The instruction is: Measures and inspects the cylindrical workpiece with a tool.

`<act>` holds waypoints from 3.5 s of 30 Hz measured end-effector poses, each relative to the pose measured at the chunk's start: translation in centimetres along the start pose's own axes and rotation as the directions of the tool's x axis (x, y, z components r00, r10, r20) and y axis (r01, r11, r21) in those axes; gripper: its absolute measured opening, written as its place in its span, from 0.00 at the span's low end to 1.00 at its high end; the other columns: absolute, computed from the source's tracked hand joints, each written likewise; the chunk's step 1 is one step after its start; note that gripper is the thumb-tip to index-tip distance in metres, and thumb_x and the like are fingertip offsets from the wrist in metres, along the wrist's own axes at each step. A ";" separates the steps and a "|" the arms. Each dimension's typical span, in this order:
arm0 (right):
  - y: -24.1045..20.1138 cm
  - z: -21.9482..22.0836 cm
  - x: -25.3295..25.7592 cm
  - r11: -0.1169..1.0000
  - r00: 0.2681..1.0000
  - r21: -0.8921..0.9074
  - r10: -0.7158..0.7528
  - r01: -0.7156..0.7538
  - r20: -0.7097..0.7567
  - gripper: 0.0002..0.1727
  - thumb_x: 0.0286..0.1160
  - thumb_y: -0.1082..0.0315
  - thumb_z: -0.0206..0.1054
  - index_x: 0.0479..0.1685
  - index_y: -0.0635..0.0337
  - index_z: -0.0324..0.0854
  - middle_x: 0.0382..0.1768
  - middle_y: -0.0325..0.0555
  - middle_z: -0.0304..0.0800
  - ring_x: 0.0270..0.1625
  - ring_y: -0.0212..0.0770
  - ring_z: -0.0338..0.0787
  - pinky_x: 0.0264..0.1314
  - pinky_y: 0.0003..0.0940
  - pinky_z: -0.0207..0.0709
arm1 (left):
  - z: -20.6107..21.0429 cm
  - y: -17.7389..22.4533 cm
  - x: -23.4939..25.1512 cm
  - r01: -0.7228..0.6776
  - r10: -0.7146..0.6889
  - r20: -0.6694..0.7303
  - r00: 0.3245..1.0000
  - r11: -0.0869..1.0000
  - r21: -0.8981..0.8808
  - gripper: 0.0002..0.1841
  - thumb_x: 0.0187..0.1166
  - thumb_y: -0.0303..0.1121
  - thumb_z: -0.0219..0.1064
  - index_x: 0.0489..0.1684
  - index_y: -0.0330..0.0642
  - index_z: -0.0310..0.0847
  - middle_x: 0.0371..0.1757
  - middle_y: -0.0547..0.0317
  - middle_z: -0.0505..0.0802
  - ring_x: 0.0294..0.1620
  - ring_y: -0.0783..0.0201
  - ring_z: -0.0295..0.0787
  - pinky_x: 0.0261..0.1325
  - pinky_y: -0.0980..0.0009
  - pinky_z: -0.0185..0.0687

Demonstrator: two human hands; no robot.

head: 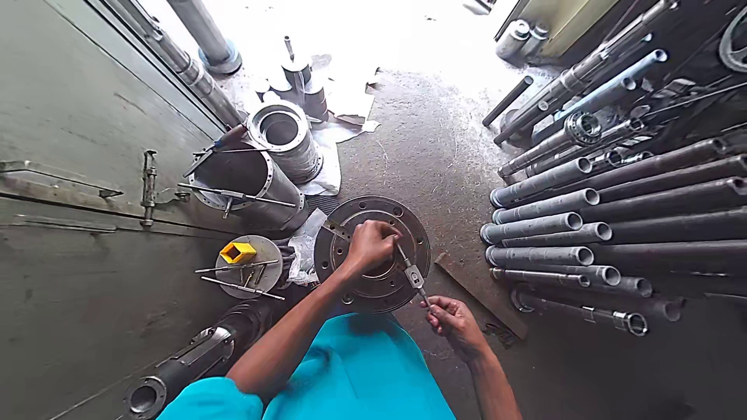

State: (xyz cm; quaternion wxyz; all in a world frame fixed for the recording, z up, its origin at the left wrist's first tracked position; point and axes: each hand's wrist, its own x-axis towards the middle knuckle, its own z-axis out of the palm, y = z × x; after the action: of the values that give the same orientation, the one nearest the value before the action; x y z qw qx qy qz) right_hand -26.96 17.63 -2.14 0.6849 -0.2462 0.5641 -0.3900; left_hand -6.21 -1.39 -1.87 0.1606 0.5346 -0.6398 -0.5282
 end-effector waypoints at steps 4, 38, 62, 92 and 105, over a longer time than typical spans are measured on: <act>0.0 -1.6 0.4 0.998 0.996 -0.026 -0.058 0.059 0.063 0.15 0.82 0.69 0.59 0.53 0.67 0.89 0.24 0.38 0.89 0.21 0.26 0.82 0.25 0.21 0.77 | 0.7 -0.7 -2.2 0.102 -0.123 -0.114 0.986 0.980 -0.171 0.08 0.83 0.34 0.68 0.47 0.54 0.95 0.32 0.64 0.97 0.22 0.68 0.90 0.31 0.64 0.91; 2.9 10.4 2.7 0.983 0.998 0.184 -0.031 0.021 0.051 0.19 0.94 0.68 0.48 0.60 0.70 0.83 0.42 0.49 0.98 0.29 0.32 0.92 0.32 0.28 0.85 | 4.7 6.0 5.2 -0.365 0.179 0.533 0.827 0.891 0.268 0.10 0.79 0.34 0.66 0.47 0.52 0.96 0.43 0.63 0.98 0.48 0.62 0.93 0.58 0.48 0.83; -2.5 -2.9 3.1 0.970 0.978 -0.236 -0.110 0.066 -0.178 0.18 0.91 0.67 0.54 0.28 0.60 0.81 0.17 0.33 0.83 0.15 0.26 0.80 0.19 0.21 0.77 | -0.6 0.5 -7.8 -0.103 0.017 0.127 0.992 0.694 0.713 0.19 0.87 0.38 0.54 0.70 0.42 0.80 0.50 0.42 0.94 0.51 0.40 0.93 0.49 0.42 0.85; 1.8 -0.7 2.7 0.865 0.850 -0.427 -0.418 0.264 -0.322 0.16 0.88 0.64 0.55 0.35 0.64 0.81 0.19 0.34 0.78 0.17 0.28 0.77 0.23 0.28 0.78 | -0.9 -4.5 -4.9 -0.435 0.558 0.060 0.828 0.572 0.695 0.10 0.80 0.29 0.65 0.50 0.49 0.92 0.49 0.50 0.92 0.40 0.49 0.93 0.37 0.51 0.88; -4.7 -1.1 9.8 0.890 0.904 -0.396 -0.343 0.225 -0.256 0.18 0.92 0.62 0.57 0.32 0.62 0.79 0.16 0.41 0.77 0.16 0.33 0.78 0.24 0.30 0.80 | 3.7 -0.2 -12.3 -0.086 0.072 0.048 0.996 0.755 0.650 0.11 0.81 0.34 0.64 0.45 0.35 0.88 0.45 0.43 0.93 0.45 0.45 0.94 0.44 0.49 0.87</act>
State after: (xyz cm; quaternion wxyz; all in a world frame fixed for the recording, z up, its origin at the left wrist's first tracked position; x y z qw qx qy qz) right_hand -28.61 7.07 -4.43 0.4630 -0.3810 0.6856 -0.4127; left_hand -4.35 11.00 0.96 -0.0198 0.5243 -0.8070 -0.2710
